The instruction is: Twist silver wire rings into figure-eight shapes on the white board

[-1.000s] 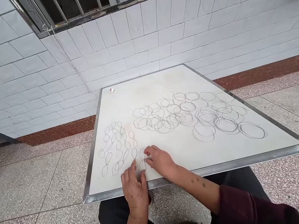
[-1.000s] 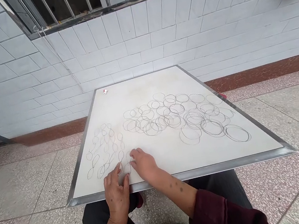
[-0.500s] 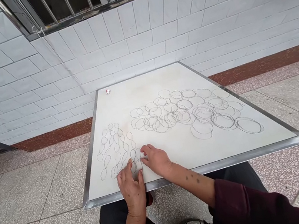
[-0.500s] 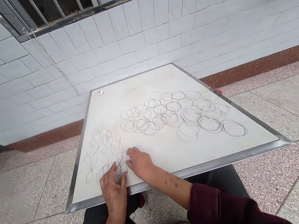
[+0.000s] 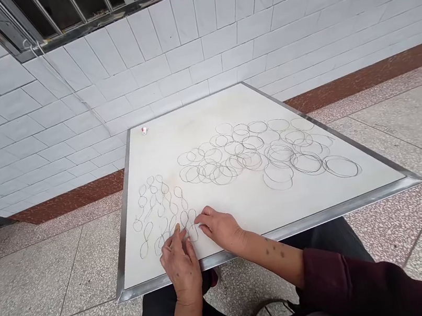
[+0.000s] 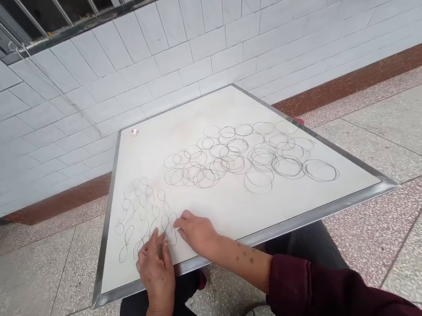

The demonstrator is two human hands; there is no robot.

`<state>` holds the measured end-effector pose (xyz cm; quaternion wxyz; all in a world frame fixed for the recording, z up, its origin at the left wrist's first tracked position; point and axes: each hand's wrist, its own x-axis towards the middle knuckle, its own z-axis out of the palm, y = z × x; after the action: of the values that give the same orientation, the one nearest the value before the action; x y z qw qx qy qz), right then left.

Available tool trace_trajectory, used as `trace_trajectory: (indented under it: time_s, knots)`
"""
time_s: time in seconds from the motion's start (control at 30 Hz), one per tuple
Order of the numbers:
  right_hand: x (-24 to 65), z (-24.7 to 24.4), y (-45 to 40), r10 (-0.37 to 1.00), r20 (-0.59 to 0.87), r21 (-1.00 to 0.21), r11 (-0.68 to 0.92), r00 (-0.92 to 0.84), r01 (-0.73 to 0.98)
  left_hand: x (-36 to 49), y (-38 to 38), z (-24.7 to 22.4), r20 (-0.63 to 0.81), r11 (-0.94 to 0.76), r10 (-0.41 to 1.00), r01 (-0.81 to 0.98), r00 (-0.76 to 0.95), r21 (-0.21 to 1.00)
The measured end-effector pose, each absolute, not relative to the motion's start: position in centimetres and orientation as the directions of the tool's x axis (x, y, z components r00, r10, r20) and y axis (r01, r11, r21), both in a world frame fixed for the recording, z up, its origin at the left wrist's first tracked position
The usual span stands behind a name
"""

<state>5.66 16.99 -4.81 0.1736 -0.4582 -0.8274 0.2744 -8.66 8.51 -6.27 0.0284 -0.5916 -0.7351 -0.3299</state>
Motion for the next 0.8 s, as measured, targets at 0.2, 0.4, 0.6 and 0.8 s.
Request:
trace_trajectory:
  time_s: [0.2,0.4,0.6,0.8]
  knots:
    - [6.1,-4.8,16.9,0.875,0.054,-0.635,0.402,-0.481,0.659,-8.2,8.6,-5.8,0.453,0.155,0.836,0.925,-0.310,0.346]
    - [6.6,-4.9,17.2,0.878,0.062,-0.663,0.392,-0.475,0.638,-7.6,9.2,-5.8,0.470,0.085,0.841,0.924,-0.267,0.374]
    - [6.6,-4.9,17.5,0.851,0.068,-0.644,0.436,-0.521,0.628,-7.0,10.0,-6.0,0.515,0.003,0.829,0.923,-0.217,0.385]
    - [5.9,-4.7,18.2,0.784,0.080,-0.622,0.521,-0.615,0.584,-7.1,9.8,-6.1,0.498,0.008,0.840,0.923,-0.214,0.384]
